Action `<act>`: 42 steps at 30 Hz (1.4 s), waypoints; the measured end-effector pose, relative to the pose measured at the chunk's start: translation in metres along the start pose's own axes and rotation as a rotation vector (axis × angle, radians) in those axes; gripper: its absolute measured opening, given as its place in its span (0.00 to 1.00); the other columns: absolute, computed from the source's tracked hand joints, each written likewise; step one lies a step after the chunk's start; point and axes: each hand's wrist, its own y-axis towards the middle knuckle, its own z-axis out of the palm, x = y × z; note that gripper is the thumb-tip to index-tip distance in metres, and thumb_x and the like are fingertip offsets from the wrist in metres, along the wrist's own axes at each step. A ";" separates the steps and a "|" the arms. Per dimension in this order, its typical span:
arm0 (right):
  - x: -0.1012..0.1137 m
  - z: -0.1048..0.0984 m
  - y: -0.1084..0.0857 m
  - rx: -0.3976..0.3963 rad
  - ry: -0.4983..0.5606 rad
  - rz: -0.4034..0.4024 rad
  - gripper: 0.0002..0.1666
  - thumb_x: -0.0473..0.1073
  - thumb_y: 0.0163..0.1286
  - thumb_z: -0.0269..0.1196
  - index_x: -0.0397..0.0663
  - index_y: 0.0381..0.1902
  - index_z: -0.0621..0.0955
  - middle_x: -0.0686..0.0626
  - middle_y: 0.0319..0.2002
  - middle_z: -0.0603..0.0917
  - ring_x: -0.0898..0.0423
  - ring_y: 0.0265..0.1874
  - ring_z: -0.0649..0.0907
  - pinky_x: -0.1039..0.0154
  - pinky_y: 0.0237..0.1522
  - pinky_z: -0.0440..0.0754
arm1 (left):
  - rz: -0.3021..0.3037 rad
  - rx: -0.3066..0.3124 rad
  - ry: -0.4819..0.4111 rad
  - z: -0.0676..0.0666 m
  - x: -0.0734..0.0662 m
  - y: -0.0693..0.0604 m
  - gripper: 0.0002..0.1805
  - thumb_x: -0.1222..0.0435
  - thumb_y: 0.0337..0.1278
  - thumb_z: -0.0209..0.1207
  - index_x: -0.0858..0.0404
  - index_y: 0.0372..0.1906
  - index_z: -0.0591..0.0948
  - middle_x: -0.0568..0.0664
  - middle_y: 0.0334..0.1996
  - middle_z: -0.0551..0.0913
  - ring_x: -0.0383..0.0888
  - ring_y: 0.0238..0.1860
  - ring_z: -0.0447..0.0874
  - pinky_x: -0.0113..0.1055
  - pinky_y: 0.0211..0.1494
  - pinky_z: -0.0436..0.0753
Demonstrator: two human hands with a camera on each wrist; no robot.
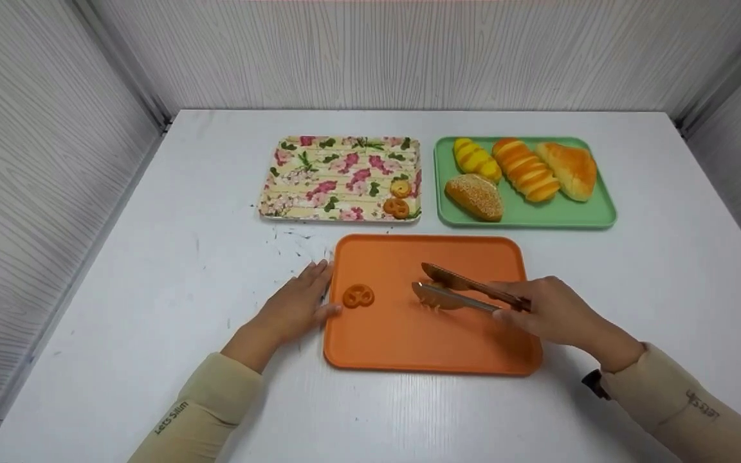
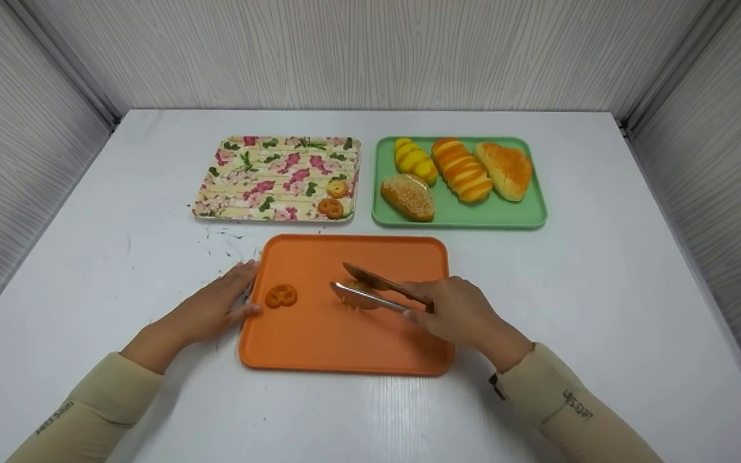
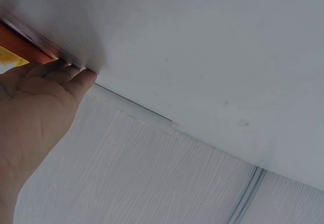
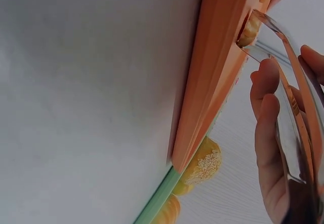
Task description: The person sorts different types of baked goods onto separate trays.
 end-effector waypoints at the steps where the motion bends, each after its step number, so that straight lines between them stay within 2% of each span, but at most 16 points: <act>1: -0.001 0.000 0.001 0.002 0.021 0.012 0.27 0.48 0.63 0.67 0.46 0.58 0.80 0.61 0.13 0.64 0.66 0.13 0.62 0.70 0.15 0.61 | -0.004 0.001 -0.002 0.000 0.000 0.000 0.45 0.44 0.65 0.50 0.64 0.75 0.48 0.55 0.75 0.48 0.52 0.74 0.41 0.50 0.71 0.50; 6: -0.003 0.001 0.010 -0.009 0.122 0.060 0.26 0.49 0.62 0.68 0.47 0.58 0.80 0.58 0.17 0.74 0.61 0.16 0.67 0.69 0.16 0.65 | -0.009 0.002 -0.011 0.000 0.000 -0.001 0.45 0.43 0.64 0.50 0.62 0.76 0.48 0.54 0.75 0.47 0.51 0.74 0.41 0.50 0.71 0.50; 10: -0.003 0.002 0.019 -0.036 0.161 0.069 0.25 0.48 0.62 0.68 0.48 0.57 0.81 0.57 0.21 0.79 0.58 0.19 0.69 0.67 0.18 0.67 | -0.010 0.001 -0.018 0.000 -0.001 -0.001 0.45 0.43 0.64 0.50 0.62 0.76 0.48 0.54 0.75 0.47 0.51 0.74 0.41 0.51 0.71 0.50; 16: -0.001 0.002 0.035 -0.062 0.199 0.080 0.24 0.47 0.62 0.68 0.49 0.57 0.81 0.55 0.23 0.80 0.58 0.18 0.69 0.68 0.18 0.65 | -0.009 0.004 -0.023 0.000 0.000 0.000 0.46 0.43 0.64 0.50 0.62 0.76 0.48 0.54 0.75 0.47 0.52 0.74 0.41 0.51 0.71 0.50; 26: 0.006 -0.006 0.070 -0.084 0.191 0.059 0.25 0.47 0.65 0.66 0.56 0.60 0.79 0.52 0.31 0.84 0.56 0.19 0.76 0.66 0.18 0.73 | 0.030 -0.024 0.004 0.001 0.001 -0.001 0.45 0.44 0.64 0.51 0.66 0.75 0.50 0.58 0.74 0.50 0.53 0.74 0.42 0.51 0.71 0.50; 31: 0.009 -0.008 0.088 -0.087 0.214 0.074 0.25 0.49 0.65 0.65 0.54 0.60 0.78 0.47 0.32 0.85 0.50 0.21 0.80 0.64 0.18 0.74 | 0.011 -0.014 -0.010 0.001 0.001 0.000 0.45 0.44 0.65 0.50 0.63 0.75 0.49 0.56 0.74 0.49 0.52 0.74 0.41 0.49 0.72 0.49; 38: 0.014 -0.007 0.113 -0.096 0.276 0.088 0.25 0.45 0.66 0.65 0.50 0.60 0.78 0.45 0.39 0.85 0.45 0.28 0.84 0.62 0.23 0.79 | 0.009 -0.018 -0.017 0.002 0.001 -0.001 0.46 0.42 0.64 0.49 0.62 0.76 0.49 0.55 0.75 0.48 0.52 0.74 0.41 0.50 0.71 0.50; 42: 0.017 -0.007 0.128 -0.108 0.245 0.106 0.25 0.48 0.66 0.64 0.51 0.61 0.77 0.45 0.30 0.83 0.48 0.22 0.79 0.63 0.22 0.75 | 0.011 -0.020 -0.016 0.002 0.002 -0.001 0.46 0.41 0.64 0.49 0.62 0.76 0.48 0.55 0.75 0.48 0.51 0.74 0.41 0.50 0.72 0.50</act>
